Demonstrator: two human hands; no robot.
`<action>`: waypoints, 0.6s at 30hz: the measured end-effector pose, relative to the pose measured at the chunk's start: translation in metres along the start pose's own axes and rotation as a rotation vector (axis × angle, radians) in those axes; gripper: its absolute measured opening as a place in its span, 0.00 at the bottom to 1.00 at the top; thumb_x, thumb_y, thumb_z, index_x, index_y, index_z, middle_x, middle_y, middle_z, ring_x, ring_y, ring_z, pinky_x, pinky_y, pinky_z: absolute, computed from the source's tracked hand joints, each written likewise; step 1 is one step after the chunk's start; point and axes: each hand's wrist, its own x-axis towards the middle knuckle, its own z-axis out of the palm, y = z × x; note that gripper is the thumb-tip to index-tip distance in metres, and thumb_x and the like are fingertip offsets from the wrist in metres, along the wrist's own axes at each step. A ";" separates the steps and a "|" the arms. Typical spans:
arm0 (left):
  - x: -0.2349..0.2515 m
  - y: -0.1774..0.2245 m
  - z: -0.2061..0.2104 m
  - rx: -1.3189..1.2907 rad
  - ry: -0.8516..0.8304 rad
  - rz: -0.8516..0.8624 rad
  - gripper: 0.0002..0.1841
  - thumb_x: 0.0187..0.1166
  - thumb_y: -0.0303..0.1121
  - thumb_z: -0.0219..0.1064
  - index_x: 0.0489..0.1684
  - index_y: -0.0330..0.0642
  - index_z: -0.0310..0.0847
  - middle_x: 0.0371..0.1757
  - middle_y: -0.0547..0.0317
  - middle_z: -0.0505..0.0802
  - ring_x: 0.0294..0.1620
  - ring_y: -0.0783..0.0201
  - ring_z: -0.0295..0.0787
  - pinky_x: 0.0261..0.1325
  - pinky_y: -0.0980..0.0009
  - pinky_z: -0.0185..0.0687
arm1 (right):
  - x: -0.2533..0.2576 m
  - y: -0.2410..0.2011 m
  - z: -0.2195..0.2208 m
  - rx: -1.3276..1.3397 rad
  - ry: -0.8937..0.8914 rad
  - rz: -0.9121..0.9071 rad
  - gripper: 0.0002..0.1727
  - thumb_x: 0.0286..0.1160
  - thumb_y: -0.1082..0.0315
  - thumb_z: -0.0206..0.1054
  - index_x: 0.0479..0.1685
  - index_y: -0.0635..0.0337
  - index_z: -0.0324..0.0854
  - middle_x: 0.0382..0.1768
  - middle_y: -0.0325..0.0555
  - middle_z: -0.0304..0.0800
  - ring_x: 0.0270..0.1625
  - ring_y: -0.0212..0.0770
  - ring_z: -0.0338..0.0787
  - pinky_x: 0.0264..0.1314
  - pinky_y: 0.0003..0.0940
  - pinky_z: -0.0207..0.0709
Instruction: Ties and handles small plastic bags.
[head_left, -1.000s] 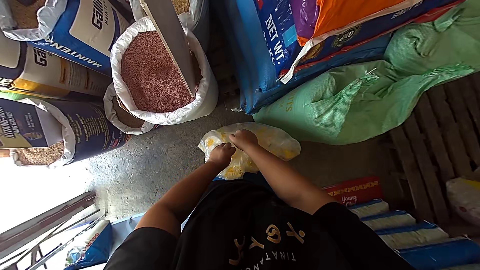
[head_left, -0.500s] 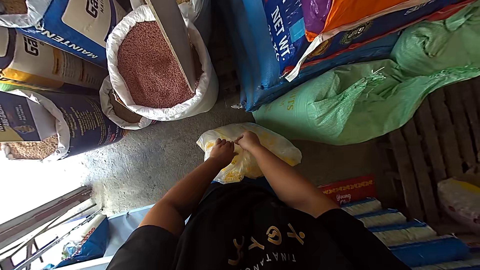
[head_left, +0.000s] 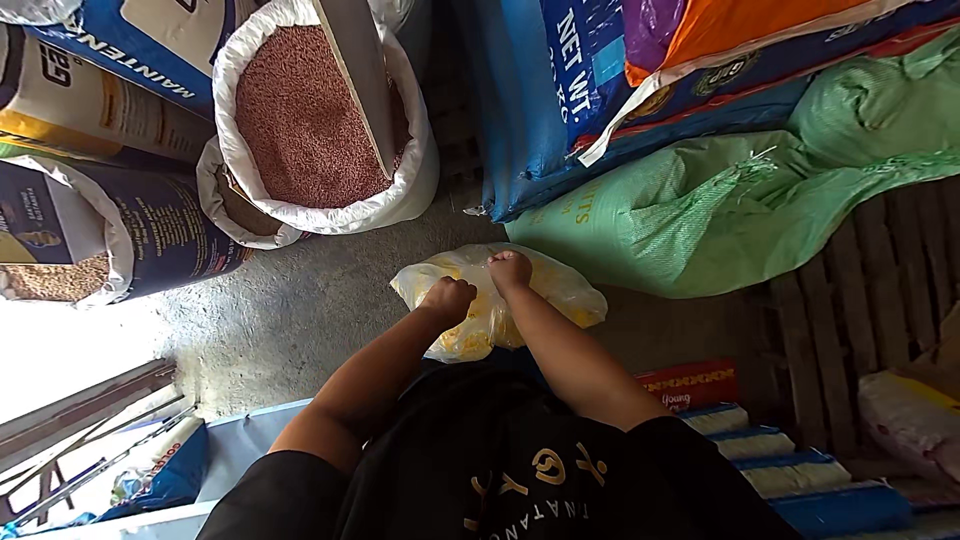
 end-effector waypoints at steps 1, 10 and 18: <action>-0.003 0.000 -0.002 0.000 -0.019 0.009 0.12 0.86 0.24 0.56 0.53 0.31 0.86 0.52 0.39 0.92 0.60 0.41 0.89 0.68 0.45 0.78 | 0.002 0.000 0.001 0.047 -0.014 0.060 0.14 0.81 0.64 0.69 0.51 0.67 0.89 0.56 0.63 0.90 0.64 0.59 0.87 0.68 0.60 0.76; -0.021 -0.003 0.002 -0.013 -0.127 -0.023 0.16 0.92 0.29 0.50 0.61 0.32 0.83 0.58 0.37 0.90 0.61 0.39 0.89 0.66 0.42 0.78 | -0.002 0.010 -0.003 0.174 -0.339 0.232 0.17 0.90 0.63 0.56 0.66 0.64 0.79 0.42 0.50 0.77 0.37 0.40 0.74 0.41 0.39 0.71; -0.001 -0.032 -0.012 -0.169 0.059 -0.241 0.16 0.92 0.39 0.55 0.56 0.41 0.88 0.57 0.42 0.92 0.62 0.40 0.89 0.65 0.36 0.79 | 0.000 0.014 -0.003 0.017 -0.502 -0.066 0.25 0.86 0.58 0.67 0.74 0.63 0.70 0.57 0.65 0.84 0.49 0.54 0.85 0.53 0.53 0.78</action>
